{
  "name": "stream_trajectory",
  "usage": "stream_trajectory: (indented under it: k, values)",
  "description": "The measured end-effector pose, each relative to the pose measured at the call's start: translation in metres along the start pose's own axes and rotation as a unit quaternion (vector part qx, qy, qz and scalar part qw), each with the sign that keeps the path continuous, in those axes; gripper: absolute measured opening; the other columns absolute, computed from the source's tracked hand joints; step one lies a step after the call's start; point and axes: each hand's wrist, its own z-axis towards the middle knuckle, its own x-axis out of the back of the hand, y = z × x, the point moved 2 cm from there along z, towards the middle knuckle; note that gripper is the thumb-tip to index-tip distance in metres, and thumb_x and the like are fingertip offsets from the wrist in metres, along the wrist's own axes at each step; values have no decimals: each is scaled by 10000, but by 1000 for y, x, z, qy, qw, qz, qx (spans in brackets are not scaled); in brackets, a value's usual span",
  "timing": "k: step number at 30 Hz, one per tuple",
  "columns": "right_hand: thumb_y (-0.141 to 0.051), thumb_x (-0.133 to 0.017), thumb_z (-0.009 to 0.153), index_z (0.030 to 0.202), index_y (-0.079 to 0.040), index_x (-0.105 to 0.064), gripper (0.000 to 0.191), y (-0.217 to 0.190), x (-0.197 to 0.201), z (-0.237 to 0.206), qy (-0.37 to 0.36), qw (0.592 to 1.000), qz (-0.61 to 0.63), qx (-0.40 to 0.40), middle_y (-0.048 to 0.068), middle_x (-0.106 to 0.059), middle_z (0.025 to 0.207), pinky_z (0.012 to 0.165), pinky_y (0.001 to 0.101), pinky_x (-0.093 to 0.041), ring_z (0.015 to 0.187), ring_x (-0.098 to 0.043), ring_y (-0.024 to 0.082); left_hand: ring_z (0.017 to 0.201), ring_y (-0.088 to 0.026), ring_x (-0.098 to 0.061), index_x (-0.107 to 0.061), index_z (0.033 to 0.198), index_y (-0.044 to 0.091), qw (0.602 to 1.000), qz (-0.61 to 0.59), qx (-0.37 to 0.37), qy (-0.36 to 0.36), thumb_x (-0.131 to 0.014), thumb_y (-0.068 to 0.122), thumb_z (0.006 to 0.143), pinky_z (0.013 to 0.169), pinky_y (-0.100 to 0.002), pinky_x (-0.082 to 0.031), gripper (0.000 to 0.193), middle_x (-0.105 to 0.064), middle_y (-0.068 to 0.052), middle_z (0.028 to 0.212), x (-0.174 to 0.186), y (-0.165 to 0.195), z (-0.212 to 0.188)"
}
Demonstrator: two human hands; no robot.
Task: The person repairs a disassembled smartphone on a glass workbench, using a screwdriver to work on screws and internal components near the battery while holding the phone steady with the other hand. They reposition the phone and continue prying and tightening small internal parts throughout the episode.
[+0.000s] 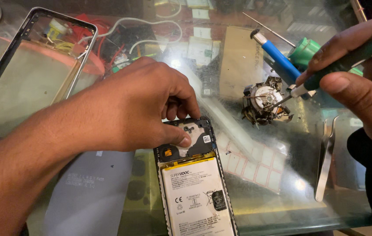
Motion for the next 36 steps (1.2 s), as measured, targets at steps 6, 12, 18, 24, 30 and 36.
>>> stream_trajectory:
  k: [6, 12, 18, 24, 30, 36]
  values:
    - [-328, -564, 1077, 1262, -51, -489, 342, 4, 0, -4, 11, 999, 18, -26, 110, -647, 1000, 1034, 392, -618, 1032, -740, 223, 671, -165, -702, -788, 912, 84, 1000, 3, -8, 3, -908, 240, 618, 629, -325, -547, 354, -726, -50, 725, -1, -1, -1]
    - [-313, -587, 1124, 1248, -44, -493, 311, 9, 0, -9, 21, 999, 36, -14, 120, -648, 1010, 1043, 366, -611, 1036, -737, 219, 664, -165, -701, -788, 905, 83, 1000, 1, -6, 3, -906, 234, 608, 621, -324, -546, 354, -724, -48, 720, -1, -1, 0]
    - [-343, -569, 1089, 1269, -37, -496, 362, 14, 2, -4, 28, 998, 11, -53, 135, -661, 1018, 1015, 371, -628, 1016, -742, 233, 661, -162, -705, -787, 906, 80, 1000, 2, -15, 6, -903, 236, 613, 621, -321, -547, 352, -726, -50, 719, 0, -1, 0]
    - [-296, -536, 1078, 1221, -6, -502, 326, 8, -1, -1, 61, 994, 26, -88, 135, -622, 1020, 993, 409, -644, 1022, -741, 236, 686, -180, -687, -794, 895, 100, 999, 13, -30, 12, -894, 230, 611, 628, -343, -532, 328, -700, -50, 721, -2, -4, 0]
    - [-186, -559, 1113, 1160, -11, -508, 189, 22, -8, -6, 124, 975, 164, -87, 97, -516, 1042, 915, 404, -636, 942, -615, 173, 720, -231, -653, -790, 840, 96, 980, 25, -189, 63, -855, 146, 642, 633, -380, -508, 214, -682, -56, 784, -4, -3, -1]
    - [-199, -570, 1103, 1119, -43, -521, 165, 41, -9, -9, 105, 969, 197, -103, 89, -565, 999, 876, 377, -636, 930, -633, 174, 630, -168, -646, -795, 747, 132, 986, -4, -167, 4, -792, 104, 656, 577, -333, -521, 95, -686, -17, 752, -4, -5, 0]
